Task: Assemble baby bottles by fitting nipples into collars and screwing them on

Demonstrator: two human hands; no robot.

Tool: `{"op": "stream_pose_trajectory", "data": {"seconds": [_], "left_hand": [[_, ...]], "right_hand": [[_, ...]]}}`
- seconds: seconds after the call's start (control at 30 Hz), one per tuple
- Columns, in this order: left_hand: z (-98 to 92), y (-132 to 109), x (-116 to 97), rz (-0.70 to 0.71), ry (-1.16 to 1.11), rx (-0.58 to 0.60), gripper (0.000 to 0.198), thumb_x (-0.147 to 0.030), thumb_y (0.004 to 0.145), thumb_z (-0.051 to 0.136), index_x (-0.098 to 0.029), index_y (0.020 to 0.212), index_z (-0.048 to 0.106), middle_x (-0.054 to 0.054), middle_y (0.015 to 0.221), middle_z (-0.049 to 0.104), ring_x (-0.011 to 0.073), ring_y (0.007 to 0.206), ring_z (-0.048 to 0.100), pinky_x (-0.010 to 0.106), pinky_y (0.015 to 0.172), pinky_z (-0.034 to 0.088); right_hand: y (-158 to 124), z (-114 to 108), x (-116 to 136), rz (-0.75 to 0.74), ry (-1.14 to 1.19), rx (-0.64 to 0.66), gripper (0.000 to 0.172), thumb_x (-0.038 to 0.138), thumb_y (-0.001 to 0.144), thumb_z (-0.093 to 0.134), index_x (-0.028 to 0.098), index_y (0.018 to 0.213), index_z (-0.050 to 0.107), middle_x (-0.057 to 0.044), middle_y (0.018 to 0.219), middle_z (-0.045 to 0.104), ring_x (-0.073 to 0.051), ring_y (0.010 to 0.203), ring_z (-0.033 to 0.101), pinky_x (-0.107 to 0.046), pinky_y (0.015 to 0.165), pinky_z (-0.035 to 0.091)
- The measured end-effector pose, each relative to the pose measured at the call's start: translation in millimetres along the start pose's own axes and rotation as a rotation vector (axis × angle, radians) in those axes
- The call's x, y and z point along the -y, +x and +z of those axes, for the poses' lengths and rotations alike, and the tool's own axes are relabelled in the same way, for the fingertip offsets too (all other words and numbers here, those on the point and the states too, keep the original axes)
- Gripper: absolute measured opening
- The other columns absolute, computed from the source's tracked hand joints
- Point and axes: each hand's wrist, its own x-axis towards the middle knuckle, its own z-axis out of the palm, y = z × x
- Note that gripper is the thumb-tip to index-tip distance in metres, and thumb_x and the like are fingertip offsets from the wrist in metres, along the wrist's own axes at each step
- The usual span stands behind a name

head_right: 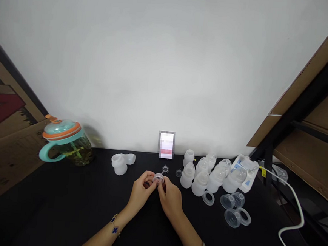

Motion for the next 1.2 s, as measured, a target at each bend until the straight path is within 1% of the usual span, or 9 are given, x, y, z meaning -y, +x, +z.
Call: {"op": "stream_pose_trajectory", "data": {"seconds": [0.43, 0.87, 1.2], "left_hand": [[0.6, 0.1, 3.3, 0.008, 0.03, -0.001, 0.018, -0.037, 0.085, 0.062, -0.02, 0.089, 0.06, -0.003, 0.065, 0.063, 0.011, 0.056, 0.047, 0.021, 0.053, 0.037], [0.2, 0.1, 2.6, -0.003, 0.06, -0.001, 0.017, -0.037, 0.085, 0.062, -0.02, 0.086, 0.059, -0.004, 0.061, 0.06, 0.0101, 0.051, 0.042, 0.021, 0.05, 0.032], [0.3, -0.8, 4.9, -0.001, 0.075, -0.002, 0.018, -0.038, 0.086, 0.062, -0.02, 0.088, 0.059, -0.004, 0.063, 0.061, 0.0107, 0.052, 0.043, 0.022, 0.051, 0.032]], "right_hand": [[-0.5, 1.6, -0.9, -0.005, -0.014, 0.003, 0.033, 0.04, 0.102, 0.034, 0.022, 0.096, 0.061, -0.004, 0.076, 0.072, -0.021, 0.067, 0.069, -0.026, 0.059, 0.036], [0.2, 1.7, -1.0, -0.004, -0.026, 0.009, 0.032, 0.04, 0.101, 0.035, 0.021, 0.093, 0.06, -0.004, 0.076, 0.072, -0.021, 0.067, 0.068, -0.026, 0.058, 0.035], [0.1, 1.6, -0.8, -0.015, -0.044, -0.006, 0.033, 0.039, 0.102, 0.034, 0.021, 0.098, 0.062, -0.005, 0.078, 0.074, -0.022, 0.07, 0.071, -0.026, 0.059, 0.038]]}}
